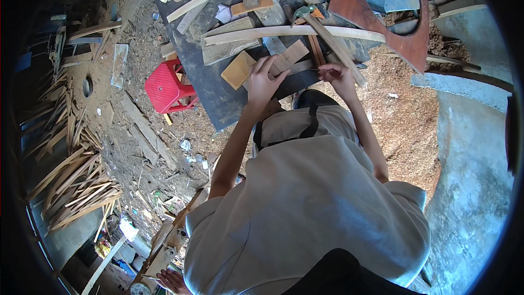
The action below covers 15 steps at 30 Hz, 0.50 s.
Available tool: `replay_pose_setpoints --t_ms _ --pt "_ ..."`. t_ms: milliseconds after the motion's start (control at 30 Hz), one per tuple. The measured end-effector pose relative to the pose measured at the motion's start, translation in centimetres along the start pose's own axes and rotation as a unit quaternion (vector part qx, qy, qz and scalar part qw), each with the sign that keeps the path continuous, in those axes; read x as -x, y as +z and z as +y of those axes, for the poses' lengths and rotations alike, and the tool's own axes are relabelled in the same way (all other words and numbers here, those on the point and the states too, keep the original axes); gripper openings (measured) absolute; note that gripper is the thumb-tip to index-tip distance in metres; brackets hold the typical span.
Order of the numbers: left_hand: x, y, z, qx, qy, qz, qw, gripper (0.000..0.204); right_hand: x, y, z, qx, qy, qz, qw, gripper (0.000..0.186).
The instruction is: Checking and fitting small pieces of wood together for a project.
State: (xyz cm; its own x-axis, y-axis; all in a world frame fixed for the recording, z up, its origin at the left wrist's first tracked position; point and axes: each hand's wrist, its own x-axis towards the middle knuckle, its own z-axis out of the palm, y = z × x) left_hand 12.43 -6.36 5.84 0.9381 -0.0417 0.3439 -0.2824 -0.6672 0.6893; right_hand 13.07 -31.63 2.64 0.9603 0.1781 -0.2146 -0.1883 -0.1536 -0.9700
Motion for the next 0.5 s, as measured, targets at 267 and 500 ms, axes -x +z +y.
replay_pose_setpoints --t_ms 267,500 --pt "0.3 -0.5 1.3 -0.028 0.01 0.026 0.999 0.047 0.6 -0.1 -0.3 0.017 -0.012 -0.011 1.0 0.024" --pt "0.4 -1.4 2.8 -0.054 0.035 0.021 0.998 0.048 1.3 1.1 -6.8 -0.092 -0.085 -0.02 0.992 0.019"
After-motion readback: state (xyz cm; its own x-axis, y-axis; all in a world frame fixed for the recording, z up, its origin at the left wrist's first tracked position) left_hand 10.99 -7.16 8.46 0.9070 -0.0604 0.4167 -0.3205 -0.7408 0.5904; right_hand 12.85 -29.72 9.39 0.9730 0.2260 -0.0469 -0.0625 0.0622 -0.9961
